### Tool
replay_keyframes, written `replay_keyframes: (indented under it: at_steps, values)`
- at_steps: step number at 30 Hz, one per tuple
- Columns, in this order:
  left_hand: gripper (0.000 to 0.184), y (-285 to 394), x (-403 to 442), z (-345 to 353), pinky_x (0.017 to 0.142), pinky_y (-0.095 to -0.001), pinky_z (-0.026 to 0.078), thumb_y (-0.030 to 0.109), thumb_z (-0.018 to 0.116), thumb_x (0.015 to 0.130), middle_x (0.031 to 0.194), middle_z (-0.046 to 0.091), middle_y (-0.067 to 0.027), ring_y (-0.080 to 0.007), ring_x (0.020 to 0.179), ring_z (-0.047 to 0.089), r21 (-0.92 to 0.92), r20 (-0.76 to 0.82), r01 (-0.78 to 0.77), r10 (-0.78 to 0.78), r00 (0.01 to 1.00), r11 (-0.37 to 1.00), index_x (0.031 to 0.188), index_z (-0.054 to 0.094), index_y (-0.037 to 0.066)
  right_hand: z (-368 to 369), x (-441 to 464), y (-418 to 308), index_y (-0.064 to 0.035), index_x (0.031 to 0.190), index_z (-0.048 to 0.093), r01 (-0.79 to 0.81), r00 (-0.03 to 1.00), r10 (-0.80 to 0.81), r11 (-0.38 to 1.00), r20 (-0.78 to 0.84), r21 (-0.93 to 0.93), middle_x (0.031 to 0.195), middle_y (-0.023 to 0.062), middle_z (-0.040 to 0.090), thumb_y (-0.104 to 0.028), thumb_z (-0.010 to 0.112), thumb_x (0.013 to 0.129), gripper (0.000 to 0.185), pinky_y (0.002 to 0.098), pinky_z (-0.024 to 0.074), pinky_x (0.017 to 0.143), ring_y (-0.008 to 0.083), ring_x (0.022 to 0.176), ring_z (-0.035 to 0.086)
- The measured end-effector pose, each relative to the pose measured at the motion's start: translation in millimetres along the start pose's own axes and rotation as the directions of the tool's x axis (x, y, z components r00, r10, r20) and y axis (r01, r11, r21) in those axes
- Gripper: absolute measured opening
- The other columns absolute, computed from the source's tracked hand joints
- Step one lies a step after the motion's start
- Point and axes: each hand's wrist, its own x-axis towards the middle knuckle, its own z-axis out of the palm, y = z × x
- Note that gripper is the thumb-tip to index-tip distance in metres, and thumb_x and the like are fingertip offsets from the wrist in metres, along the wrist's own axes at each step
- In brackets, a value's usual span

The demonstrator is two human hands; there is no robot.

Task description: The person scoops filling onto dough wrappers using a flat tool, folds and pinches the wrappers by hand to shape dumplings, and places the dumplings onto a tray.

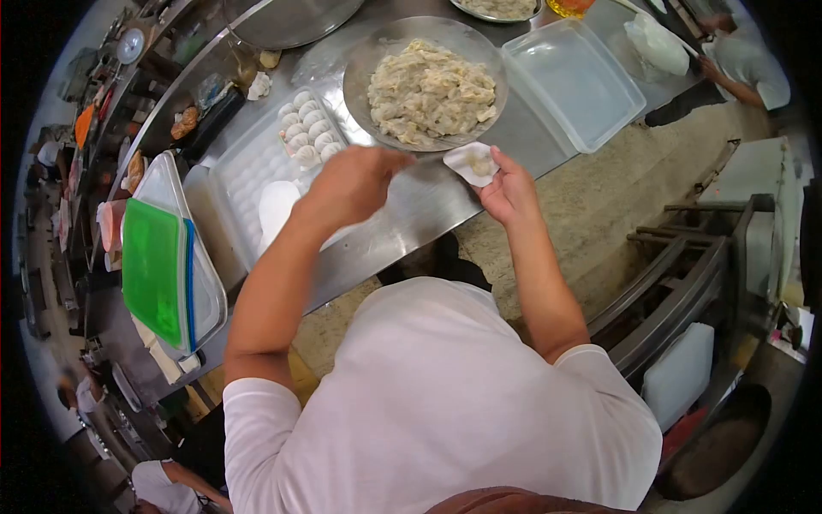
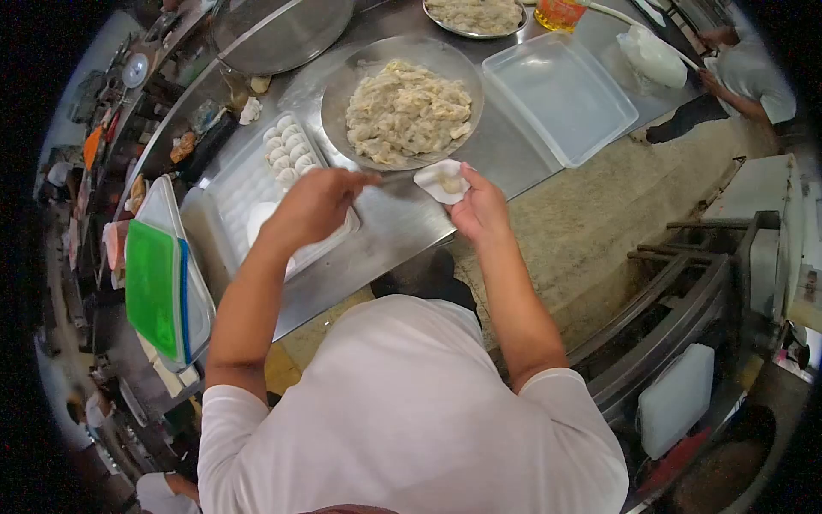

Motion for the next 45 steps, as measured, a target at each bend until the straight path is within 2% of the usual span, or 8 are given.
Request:
replay_keyframes:
  at_steps: [4, 10, 12, 15, 19, 23, 32, 45]
  values:
    - [0.044, 14, 47, 4, 0.086, -0.0451, 0.052, -0.001, 0.059, 0.081, 0.097, 0.07, -0.0196, -0.0365, 0.097, 0.067, 0.101, -0.173, 0.012, 0.006, 0.985, 0.995, 0.121, 0.072, 0.012, -13, 1, -13, 0.005, 0.129, 0.048, 0.026, 1.0, -0.025, 0.999, 0.014, -0.023, 0.129, 0.0236, 0.06, -0.023, 0.05, 0.105, 0.037, 0.0548, 0.0479, 0.106, 0.0369, 0.121, 0.061]
    - [0.045, 6, 64, 2, 0.089, -0.0468, 0.053, -0.003, 0.057, 0.079, 0.106, 0.071, -0.0212, -0.038, 0.1, 0.067, 0.306, -0.006, -0.175, 0.186, 0.983, 0.936, 0.119, 0.072, 0.011, -13, -5, -20, 0.0033, 0.127, 0.05, -0.041, 0.998, 0.042, 0.999, 0.055, -0.013, 0.129, 0.0217, 0.061, -0.025, 0.049, 0.106, 0.036, 0.0539, 0.0487, 0.104, 0.0356, 0.12, 0.062]
    - [0.044, 10, 46, -21, 0.089, -0.0468, 0.052, -0.004, 0.055, 0.08, 0.105, 0.071, -0.0214, -0.0385, 0.101, 0.067, 0.263, 0.094, -0.01, -0.015, 0.995, 0.965, 0.12, 0.071, 0.009, -18, -6, -18, 0.0035, 0.127, 0.05, -0.021, 0.998, 0.022, 1.0, 0.051, -0.023, 0.129, 0.0214, 0.062, -0.025, 0.049, 0.106, 0.036, 0.0535, 0.0487, 0.104, 0.0353, 0.12, 0.062]
    - [0.042, -8, 41, -1, 0.089, -0.0469, 0.052, -0.003, 0.054, 0.083, 0.105, 0.071, -0.0223, -0.0399, 0.101, 0.066, 0.179, -0.064, 0.024, -0.013, 0.998, 0.984, 0.12, 0.07, 0.007, -13, -3, -15, 0.0037, 0.128, 0.05, -0.014, 0.998, 0.016, 0.999, 0.063, -0.036, 0.128, 0.021, 0.062, -0.025, 0.049, 0.106, 0.037, 0.0525, 0.0486, 0.105, 0.0347, 0.12, 0.062]
    - [0.04, -5, 31, 15, 0.088, -0.0462, 0.052, -0.002, 0.054, 0.086, 0.106, 0.07, -0.0241, -0.0406, 0.1, 0.066, 0.073, 0.025, 0.119, -0.121, 0.992, 0.99, 0.122, 0.069, 0.006, -4, 2, -13, 0.0047, 0.131, 0.048, -0.031, 0.99, 0.033, 0.999, 0.138, -0.02, 0.13, 0.0218, 0.061, -0.025, 0.048, 0.106, 0.039, 0.0521, 0.0475, 0.106, 0.0348, 0.121, 0.061]
    - [0.037, -13, 12, 27, 0.084, -0.0451, 0.052, -0.001, 0.056, 0.089, 0.098, 0.071, -0.0218, -0.0387, 0.093, 0.067, -0.111, -0.058, 0.024, -0.031, 0.998, 0.993, 0.123, 0.07, 0.008, 2, 9, -15, 0.0064, 0.133, 0.046, -0.013, 0.992, 0.014, 1.0, 0.128, -0.015, 0.132, 0.0229, 0.059, -0.023, 0.047, 0.106, 0.04, 0.0529, 0.0467, 0.107, 0.0358, 0.122, 0.06]
    - [0.038, -8, 16, 15, 0.079, -0.0473, 0.051, 0.001, 0.057, 0.089, 0.095, 0.068, -0.0208, -0.0395, 0.089, 0.065, -0.005, -0.176, 0.003, -0.004, 0.984, 1.0, 0.123, 0.07, 0.01, 7, 7, -16, 0.0072, 0.131, 0.049, 0.03, 0.996, -0.021, 0.994, 0.083, -0.101, 0.13, 0.0225, 0.061, -0.025, 0.047, 0.106, 0.04, 0.0502, 0.0509, 0.105, 0.0338, 0.12, 0.062]
    - [0.041, 11, -12, 15, 0.073, -0.0415, 0.052, 0.001, 0.06, 0.089, 0.09, 0.064, -0.0115, -0.0323, 0.082, 0.064, 0.008, -0.081, -0.048, 0.049, 0.996, 0.999, 0.125, 0.07, 0.018, 4, -18, -18, 0.0038, 0.131, 0.05, -0.092, 0.983, 0.105, 0.992, 0.152, -0.087, 0.126, 0.0203, 0.063, -0.029, 0.046, 0.107, 0.041, 0.0512, 0.0514, 0.1, 0.0347, 0.116, 0.064]
